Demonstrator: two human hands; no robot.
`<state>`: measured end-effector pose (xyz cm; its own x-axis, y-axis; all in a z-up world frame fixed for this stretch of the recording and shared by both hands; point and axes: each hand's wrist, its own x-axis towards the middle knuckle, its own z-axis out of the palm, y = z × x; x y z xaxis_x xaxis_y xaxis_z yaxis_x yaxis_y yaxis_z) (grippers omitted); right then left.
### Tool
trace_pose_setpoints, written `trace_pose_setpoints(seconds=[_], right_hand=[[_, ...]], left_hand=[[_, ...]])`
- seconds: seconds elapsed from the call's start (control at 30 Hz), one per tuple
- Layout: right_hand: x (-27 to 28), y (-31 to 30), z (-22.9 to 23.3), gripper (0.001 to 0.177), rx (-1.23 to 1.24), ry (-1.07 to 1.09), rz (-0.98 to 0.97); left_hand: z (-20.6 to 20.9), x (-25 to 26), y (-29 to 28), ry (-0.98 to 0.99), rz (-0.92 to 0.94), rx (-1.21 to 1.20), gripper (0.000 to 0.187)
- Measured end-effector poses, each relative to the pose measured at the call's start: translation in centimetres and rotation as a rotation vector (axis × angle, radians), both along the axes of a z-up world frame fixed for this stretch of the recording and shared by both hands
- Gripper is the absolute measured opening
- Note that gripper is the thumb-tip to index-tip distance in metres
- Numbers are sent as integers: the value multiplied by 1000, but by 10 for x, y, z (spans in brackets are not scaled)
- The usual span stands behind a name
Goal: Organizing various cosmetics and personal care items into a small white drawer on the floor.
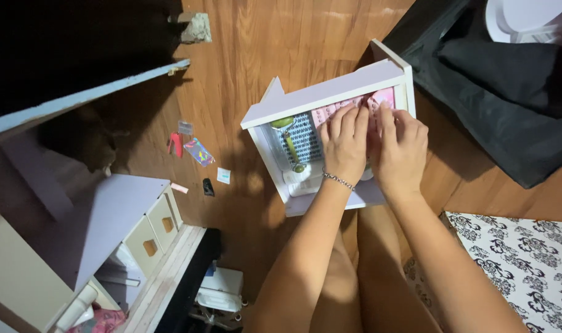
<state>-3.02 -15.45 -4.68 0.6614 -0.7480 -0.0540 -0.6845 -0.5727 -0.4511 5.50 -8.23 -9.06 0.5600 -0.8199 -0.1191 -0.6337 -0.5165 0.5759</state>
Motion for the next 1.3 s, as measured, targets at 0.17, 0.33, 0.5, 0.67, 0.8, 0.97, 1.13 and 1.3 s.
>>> trace_pose_setpoints(seconds=[0.17,0.33,0.5,0.67,0.8,0.97,1.13,1.3], right_hand=[[-2,-3,9,62,63,61,57],[1,-5,10,68,143,140,24],[2,5,-7,75,155,197,-39],[6,2,-11,84,186,258,-67],[3,0,-7,85,118,265,-53],[13,-10,4,75,-123,109,32],[15,-23,9,67,17,115,-19],[10,-33,3,57,141,43,-29]], left_hand=[[12,0,1,13,25,-26,52],[32,-5,18,125,310,-61,65],[36,-3,28,205,487,-69,64],[23,1,31,342,529,-80,67],[30,10,26,229,395,94,72],[9,16,29,14,99,117,83],[-9,17,35,-119,-292,234,78],[-16,39,33,-155,-439,238,82]])
